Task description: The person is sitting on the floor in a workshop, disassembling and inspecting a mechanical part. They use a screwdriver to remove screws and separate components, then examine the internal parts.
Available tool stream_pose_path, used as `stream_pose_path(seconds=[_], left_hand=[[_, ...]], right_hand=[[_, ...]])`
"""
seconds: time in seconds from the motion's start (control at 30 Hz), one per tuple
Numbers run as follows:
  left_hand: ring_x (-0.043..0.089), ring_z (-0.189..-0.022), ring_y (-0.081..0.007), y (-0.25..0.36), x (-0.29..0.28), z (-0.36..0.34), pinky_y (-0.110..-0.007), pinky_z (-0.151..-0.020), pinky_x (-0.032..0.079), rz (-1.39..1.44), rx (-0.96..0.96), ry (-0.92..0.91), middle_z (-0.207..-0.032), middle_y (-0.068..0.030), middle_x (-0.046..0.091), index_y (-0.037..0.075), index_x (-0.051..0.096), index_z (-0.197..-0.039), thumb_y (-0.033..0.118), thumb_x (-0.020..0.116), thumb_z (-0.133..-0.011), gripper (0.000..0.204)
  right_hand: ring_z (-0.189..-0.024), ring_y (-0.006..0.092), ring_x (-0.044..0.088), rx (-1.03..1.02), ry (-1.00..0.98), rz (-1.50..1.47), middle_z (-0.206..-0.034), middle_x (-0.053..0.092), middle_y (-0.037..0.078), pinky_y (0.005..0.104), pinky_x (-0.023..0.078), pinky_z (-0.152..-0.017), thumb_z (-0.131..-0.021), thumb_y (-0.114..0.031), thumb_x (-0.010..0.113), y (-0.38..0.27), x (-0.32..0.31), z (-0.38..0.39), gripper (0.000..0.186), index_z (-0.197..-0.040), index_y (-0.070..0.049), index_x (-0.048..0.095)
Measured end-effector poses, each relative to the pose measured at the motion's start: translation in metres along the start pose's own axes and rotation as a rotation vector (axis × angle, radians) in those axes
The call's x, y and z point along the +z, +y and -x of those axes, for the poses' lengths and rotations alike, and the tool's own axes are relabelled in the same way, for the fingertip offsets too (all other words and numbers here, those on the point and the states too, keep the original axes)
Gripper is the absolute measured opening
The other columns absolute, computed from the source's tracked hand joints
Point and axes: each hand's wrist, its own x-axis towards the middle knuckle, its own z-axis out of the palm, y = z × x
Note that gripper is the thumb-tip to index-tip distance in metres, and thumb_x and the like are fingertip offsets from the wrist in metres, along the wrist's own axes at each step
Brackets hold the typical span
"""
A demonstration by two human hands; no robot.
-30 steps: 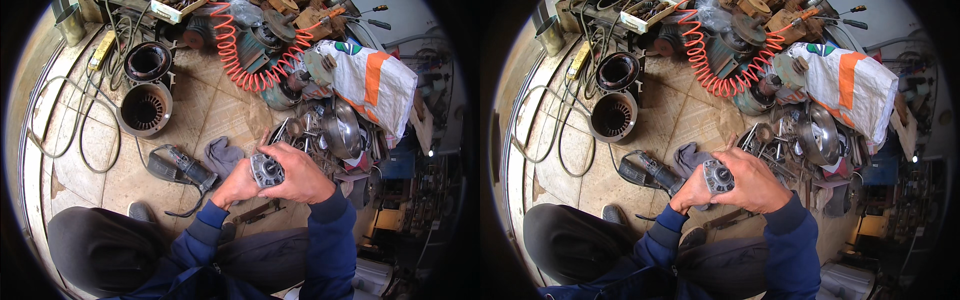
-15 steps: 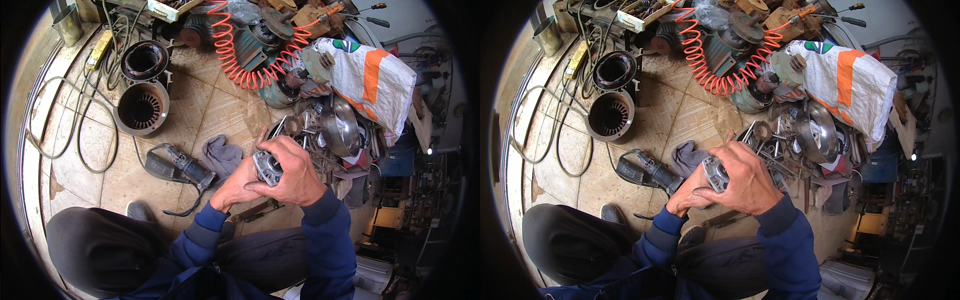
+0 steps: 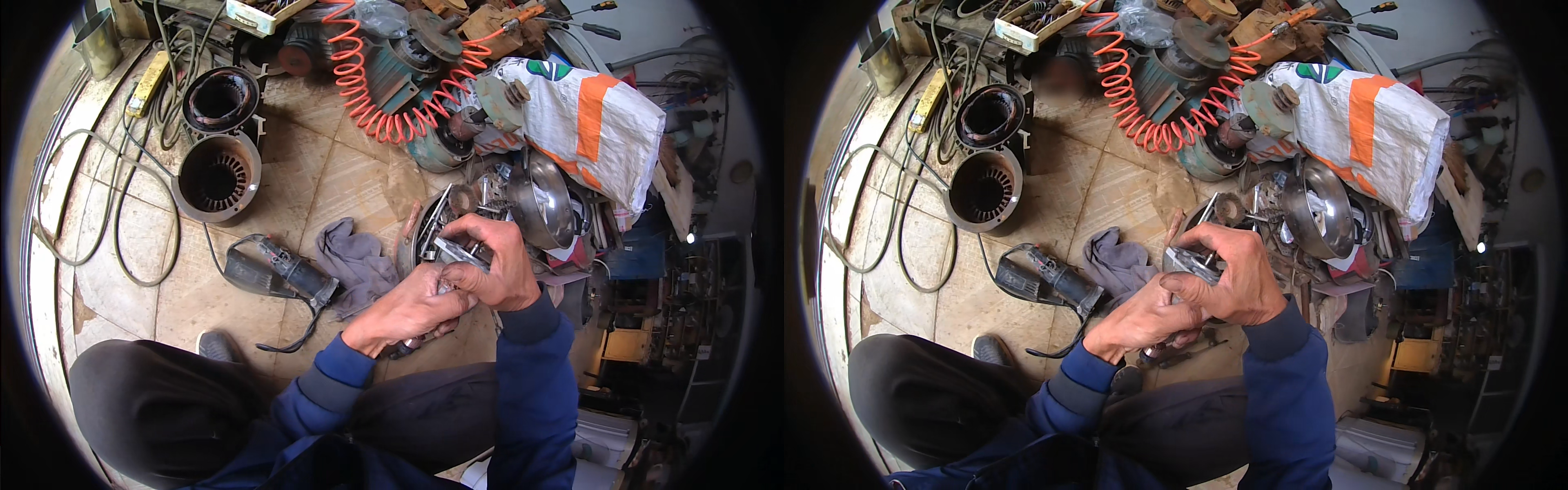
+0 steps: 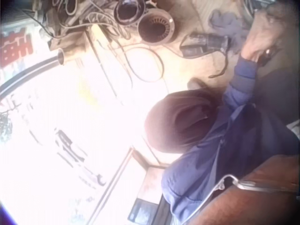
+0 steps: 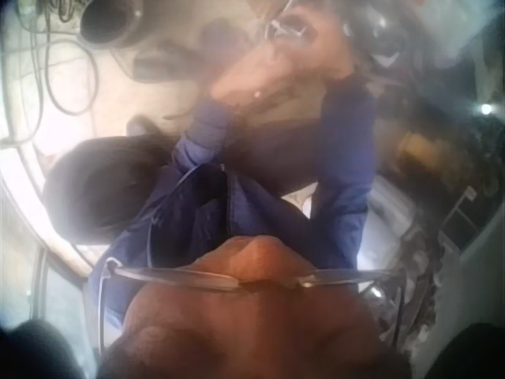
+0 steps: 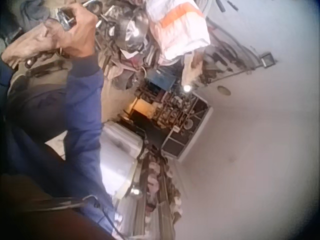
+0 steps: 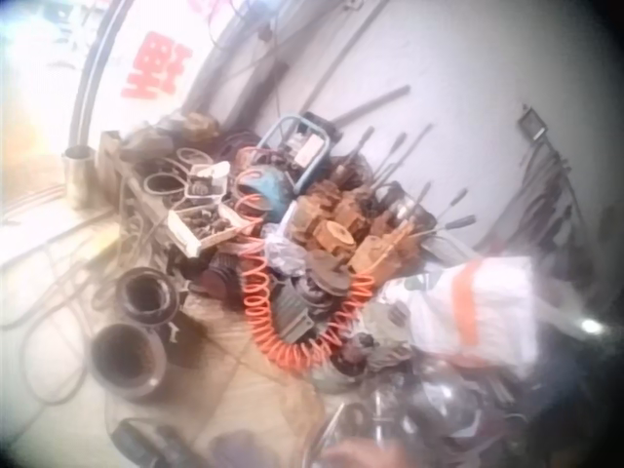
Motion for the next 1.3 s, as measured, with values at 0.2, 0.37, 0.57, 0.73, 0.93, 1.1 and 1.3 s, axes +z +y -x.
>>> stream_pose_path(seconds=[0.2, 0.37, 0.57, 0.73, 0.93, 1.1, 1.3], left_hand=[[0.049, -0.054, -0.0063, 0.001, 0.004, 0.002, -0.024, -0.045, 0.036, -0.026, -0.035, 0.077, -0.066, 0.0010, 0.054, 0.004, 0.061, -0.093, 0.018, 0.060, -0.096, 0.014], [0.049, -0.054, -0.0074, 0.000, 0.013, -0.002, -0.025, -0.046, 0.035, -0.006, 0.008, 0.126, -0.064, -0.0004, 0.054, 0.002, 0.062, -0.094, 0.019, 0.063, -0.098, 0.017], [0.049, -0.055, -0.0071, -0.018, 0.006, -0.006, -0.024, -0.048, 0.037, 0.188, -0.004, 0.099, -0.066, -0.0004, 0.055, 0.002, 0.062, -0.094, 0.018, 0.064, -0.100, 0.017], [0.050, -0.055, -0.0075, -0.020, 0.006, -0.006, -0.025, -0.049, 0.040, 0.193, 0.014, 0.117, -0.065, 0.0001, 0.055, 0.004, 0.059, -0.084, 0.018, 0.066, -0.097, 0.020], [0.051, -0.054, -0.0081, -0.025, 0.003, -0.008, -0.025, -0.050, 0.041, 0.172, 0.017, 0.128, -0.065, -0.0001, 0.055, 0.005, 0.059, -0.079, 0.016, 0.068, -0.095, 0.022], [0.051, -0.054, -0.0084, -0.020, 0.005, -0.008, -0.025, -0.050, 0.041, 0.132, 0.017, 0.159, -0.065, -0.0004, 0.056, 0.004, 0.059, -0.080, 0.015, 0.068, -0.095, 0.021], [0.053, -0.055, -0.0079, -0.026, 0.003, -0.011, -0.025, -0.050, 0.043, 0.060, 0.046, 0.201, -0.069, -0.0002, 0.057, 0.002, 0.060, -0.088, 0.013, 0.068, -0.094, 0.015]], right_hand=[[-0.099, 0.0170, 0.066, 0.096, -0.087, -0.156, -0.103, 0.069, 0.013, 0.0315, 0.051, -0.088, -0.074, -0.069, 0.080, 0.002, 0.002, 0.003, 0.091, -0.124, 0.005, 0.062], [-0.113, 0.0225, 0.064, 0.107, -0.046, -0.478, -0.117, 0.069, 0.017, 0.0348, 0.049, -0.098, -0.088, -0.080, 0.054, 0.021, 0.009, 0.010, 0.101, -0.143, 0.005, 0.049], [-0.109, 0.0201, 0.065, 0.233, 0.017, -0.539, -0.115, 0.070, 0.017, 0.0321, 0.051, -0.096, -0.099, -0.074, 0.039, 0.012, 0.017, 0.007, 0.092, -0.134, 0.009, 0.055], [-0.102, 0.0194, 0.066, 0.292, 0.059, -0.396, -0.107, 0.070, 0.015, 0.0328, 0.052, -0.091, -0.097, -0.081, 0.029, 0.007, 0.021, 0.004, 0.100, -0.130, 0.007, 0.060], [-0.100, 0.0192, 0.066, 0.304, 0.065, -0.388, -0.106, 0.071, 0.015, 0.0328, 0.053, -0.090, -0.097, -0.081, 0.031, 0.006, 0.022, 0.003, 0.100, -0.130, 0.008, 0.060], [-0.101, 0.0194, 0.067, 0.319, 0.058, -0.397, -0.109, 0.070, 0.016, 0.0333, 0.053, -0.091, -0.096, -0.081, 0.031, 0.012, 0.022, 0.004, 0.100, -0.131, 0.008, 0.060], [-0.102, 0.0200, 0.067, 0.307, 0.065, -0.412, -0.109, 0.070, 0.017, 0.0337, 0.053, -0.092, -0.096, -0.081, 0.030, 0.012, 0.023, 0.002, 0.101, -0.131, 0.009, 0.059]])
